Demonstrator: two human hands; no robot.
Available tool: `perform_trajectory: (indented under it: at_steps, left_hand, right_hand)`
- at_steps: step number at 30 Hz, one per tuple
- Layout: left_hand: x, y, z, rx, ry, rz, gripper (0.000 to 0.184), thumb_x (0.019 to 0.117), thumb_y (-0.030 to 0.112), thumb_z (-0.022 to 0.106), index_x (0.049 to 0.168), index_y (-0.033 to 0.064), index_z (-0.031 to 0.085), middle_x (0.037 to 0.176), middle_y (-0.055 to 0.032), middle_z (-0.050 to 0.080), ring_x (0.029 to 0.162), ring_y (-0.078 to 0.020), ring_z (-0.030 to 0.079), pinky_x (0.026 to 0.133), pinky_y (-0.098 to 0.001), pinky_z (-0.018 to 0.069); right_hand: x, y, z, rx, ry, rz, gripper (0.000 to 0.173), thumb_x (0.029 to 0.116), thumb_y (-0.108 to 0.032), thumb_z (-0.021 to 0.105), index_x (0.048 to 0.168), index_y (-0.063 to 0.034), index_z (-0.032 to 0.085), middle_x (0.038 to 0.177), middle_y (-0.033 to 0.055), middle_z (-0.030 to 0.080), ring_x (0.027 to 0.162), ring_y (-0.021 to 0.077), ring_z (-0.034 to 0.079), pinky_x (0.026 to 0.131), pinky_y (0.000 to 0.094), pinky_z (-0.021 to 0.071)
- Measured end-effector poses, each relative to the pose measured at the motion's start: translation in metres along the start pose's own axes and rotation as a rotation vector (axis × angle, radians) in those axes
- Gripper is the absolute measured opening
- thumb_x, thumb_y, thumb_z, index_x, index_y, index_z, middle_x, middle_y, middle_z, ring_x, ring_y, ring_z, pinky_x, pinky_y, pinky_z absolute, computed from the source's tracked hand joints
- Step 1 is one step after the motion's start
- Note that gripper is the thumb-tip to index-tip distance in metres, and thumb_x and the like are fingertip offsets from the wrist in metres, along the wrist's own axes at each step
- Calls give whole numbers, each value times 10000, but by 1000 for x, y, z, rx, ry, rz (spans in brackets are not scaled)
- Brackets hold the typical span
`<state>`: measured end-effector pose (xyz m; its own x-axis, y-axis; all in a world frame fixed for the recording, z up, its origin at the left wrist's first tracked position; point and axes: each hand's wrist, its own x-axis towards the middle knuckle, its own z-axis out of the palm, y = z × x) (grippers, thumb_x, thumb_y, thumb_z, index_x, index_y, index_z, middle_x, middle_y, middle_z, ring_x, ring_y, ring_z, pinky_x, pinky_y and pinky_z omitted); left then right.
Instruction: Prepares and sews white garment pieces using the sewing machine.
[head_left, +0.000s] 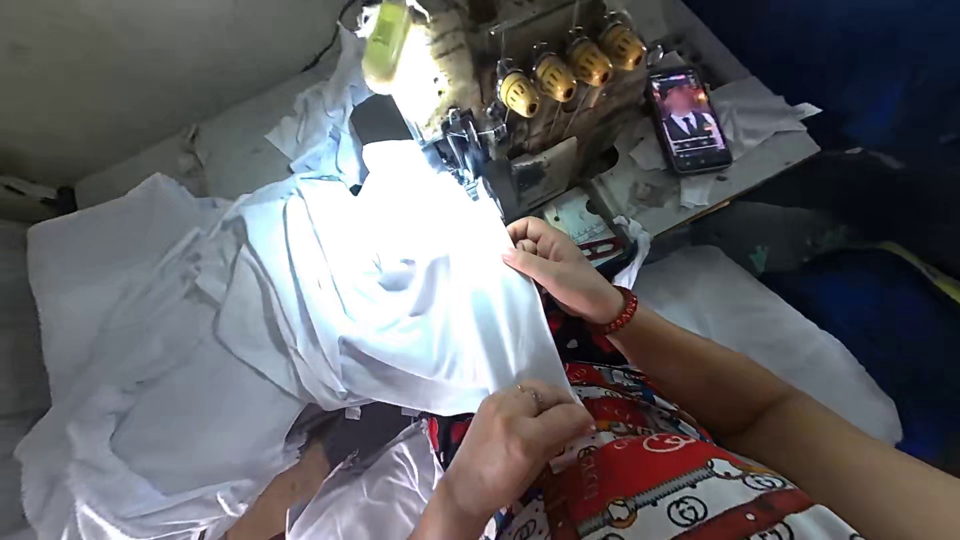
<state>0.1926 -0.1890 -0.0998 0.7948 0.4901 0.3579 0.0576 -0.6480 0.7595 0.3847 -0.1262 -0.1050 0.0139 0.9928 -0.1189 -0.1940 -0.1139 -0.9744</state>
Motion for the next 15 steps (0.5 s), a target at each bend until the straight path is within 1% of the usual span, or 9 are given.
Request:
perform_trajectory:
  at_steps: [3, 6, 8, 10, 13, 15]
  left_hand:
    - [17, -13, -13, 82, -8, 24, 160, 1014, 174, 618, 941, 100, 739, 905, -48, 732, 910, -118, 698, 827, -201, 549]
    - [31, -24, -27, 176, -18, 41, 173, 1017, 176, 606, 940, 105, 744, 903, -56, 732, 886, -137, 702, 790, -220, 555]
    - [40, -32, -37, 225, -29, 47, 175, 1017, 169, 603, 944, 100, 746, 904, -67, 731, 870, -158, 704, 765, -239, 559]
    - [50, -40, -48, 281, -37, 51, 184, 1022, 172, 595, 952, 99, 749, 911, -75, 732, 850, -177, 705, 742, -262, 563]
    - [66, -49, -62, 379, -45, 65, 174, 1013, 139, 591, 953, 94, 747, 902, -85, 732, 804, -208, 705, 697, -304, 563]
    - [74, -56, -69, 439, -32, 73, 171, 1009, 133, 590, 952, 107, 750, 881, -68, 731, 759, -197, 695, 652, -301, 547]
  right_hand:
    - [2, -2, -1, 12, 19, 33, 142, 996, -62, 558, 1138, -55, 553, 719, -8, 611, 577, 32, 595, 551, 182, 519]
    - [4, -1, -1, 13, 16, 33, 118, 992, -42, 577, 1109, -48, 559, 736, -11, 629, 596, 27, 604, 574, 180, 525]
    - [6, 2, -2, 42, 7, 16, 108, 971, -27, 592, 1073, -46, 561, 728, -20, 627, 591, 20, 603, 572, 176, 529]
    - [6, 6, -4, 56, -20, -9, 105, 953, -37, 615, 1045, -52, 566, 719, -31, 633, 585, 14, 603, 560, 170, 527]
    - [5, 10, -8, 52, -51, -17, 95, 951, -54, 640, 1021, -60, 575, 722, -33, 652, 605, 19, 616, 583, 177, 531]
    - [5, 10, -8, 55, -34, -7, 110, 937, -50, 655, 1017, -70, 583, 713, -43, 656, 613, 16, 623, 604, 178, 538]
